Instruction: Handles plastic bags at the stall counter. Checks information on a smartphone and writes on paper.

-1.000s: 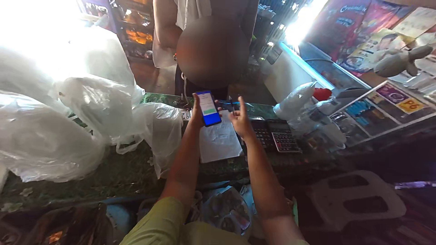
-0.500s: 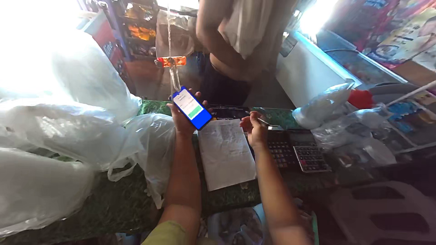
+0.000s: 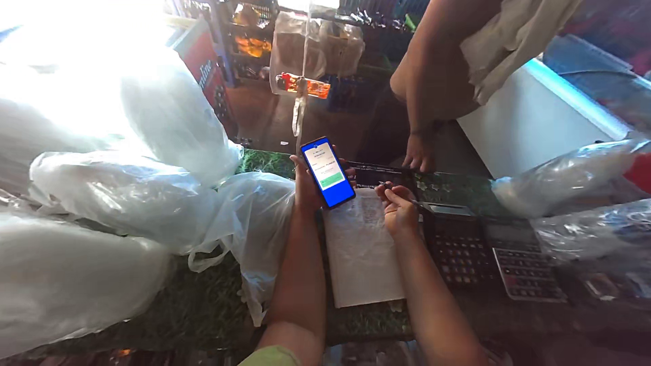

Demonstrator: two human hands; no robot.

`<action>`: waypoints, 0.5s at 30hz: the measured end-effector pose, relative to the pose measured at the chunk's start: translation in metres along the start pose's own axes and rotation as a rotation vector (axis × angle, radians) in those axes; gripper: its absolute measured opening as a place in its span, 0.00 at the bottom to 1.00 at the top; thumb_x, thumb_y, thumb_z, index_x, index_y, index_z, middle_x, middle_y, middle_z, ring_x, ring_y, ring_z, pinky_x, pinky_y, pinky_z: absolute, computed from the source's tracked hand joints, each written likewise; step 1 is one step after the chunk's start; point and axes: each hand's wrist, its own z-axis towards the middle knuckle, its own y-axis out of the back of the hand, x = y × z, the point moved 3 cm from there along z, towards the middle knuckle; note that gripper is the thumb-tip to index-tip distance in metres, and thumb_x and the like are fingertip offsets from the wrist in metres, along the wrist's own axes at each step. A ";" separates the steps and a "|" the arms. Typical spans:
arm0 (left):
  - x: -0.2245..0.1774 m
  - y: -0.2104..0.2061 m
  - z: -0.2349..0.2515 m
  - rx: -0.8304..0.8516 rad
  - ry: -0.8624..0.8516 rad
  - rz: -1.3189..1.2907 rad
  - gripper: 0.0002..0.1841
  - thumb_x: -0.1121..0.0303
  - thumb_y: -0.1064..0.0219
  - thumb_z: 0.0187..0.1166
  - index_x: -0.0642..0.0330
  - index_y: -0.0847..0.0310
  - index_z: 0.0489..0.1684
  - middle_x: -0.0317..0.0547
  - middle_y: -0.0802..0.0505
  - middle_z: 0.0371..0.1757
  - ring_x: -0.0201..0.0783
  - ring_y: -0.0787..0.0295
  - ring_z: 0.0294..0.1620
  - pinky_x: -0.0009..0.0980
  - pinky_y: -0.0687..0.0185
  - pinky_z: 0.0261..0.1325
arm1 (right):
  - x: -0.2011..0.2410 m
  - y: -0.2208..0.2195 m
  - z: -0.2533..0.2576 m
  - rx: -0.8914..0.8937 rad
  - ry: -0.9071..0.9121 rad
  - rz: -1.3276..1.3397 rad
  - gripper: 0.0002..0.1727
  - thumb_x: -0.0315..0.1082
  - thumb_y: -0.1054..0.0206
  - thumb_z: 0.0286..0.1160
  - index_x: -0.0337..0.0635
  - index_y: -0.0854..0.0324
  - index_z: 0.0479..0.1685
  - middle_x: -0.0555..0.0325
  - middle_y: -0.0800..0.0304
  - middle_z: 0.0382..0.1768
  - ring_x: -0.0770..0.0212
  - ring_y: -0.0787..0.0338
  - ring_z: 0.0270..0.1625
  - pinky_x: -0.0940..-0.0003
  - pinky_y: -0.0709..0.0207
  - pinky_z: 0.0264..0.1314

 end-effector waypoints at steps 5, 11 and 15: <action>-0.001 0.003 0.003 -0.032 -0.092 -0.069 0.56 0.15 0.82 0.66 0.42 0.42 0.88 0.61 0.11 0.65 0.65 0.12 0.64 0.67 0.17 0.64 | 0.029 -0.018 -0.029 0.019 0.000 0.019 0.14 0.18 0.40 0.78 0.47 0.20 0.29 0.61 0.10 0.25 0.67 0.11 0.23 0.70 0.11 0.32; -0.001 0.004 0.007 -0.112 -0.232 -0.056 0.56 0.18 0.84 0.66 0.49 0.38 0.81 0.59 0.16 0.73 0.62 0.16 0.72 0.61 0.17 0.68 | -0.007 -0.039 -0.038 0.256 -0.016 -0.115 0.13 0.19 0.28 0.64 0.50 0.19 0.24 0.62 0.12 0.23 0.71 0.20 0.16 0.76 0.22 0.18; -0.001 0.006 0.008 -0.146 -0.219 -0.033 0.51 0.20 0.81 0.71 0.45 0.44 0.86 0.58 0.18 0.76 0.61 0.16 0.71 0.59 0.15 0.66 | -0.028 -0.041 -0.039 0.350 0.061 -0.240 0.14 0.17 0.20 0.54 0.44 0.20 0.22 0.57 0.13 0.18 0.71 0.25 0.11 0.77 0.30 0.11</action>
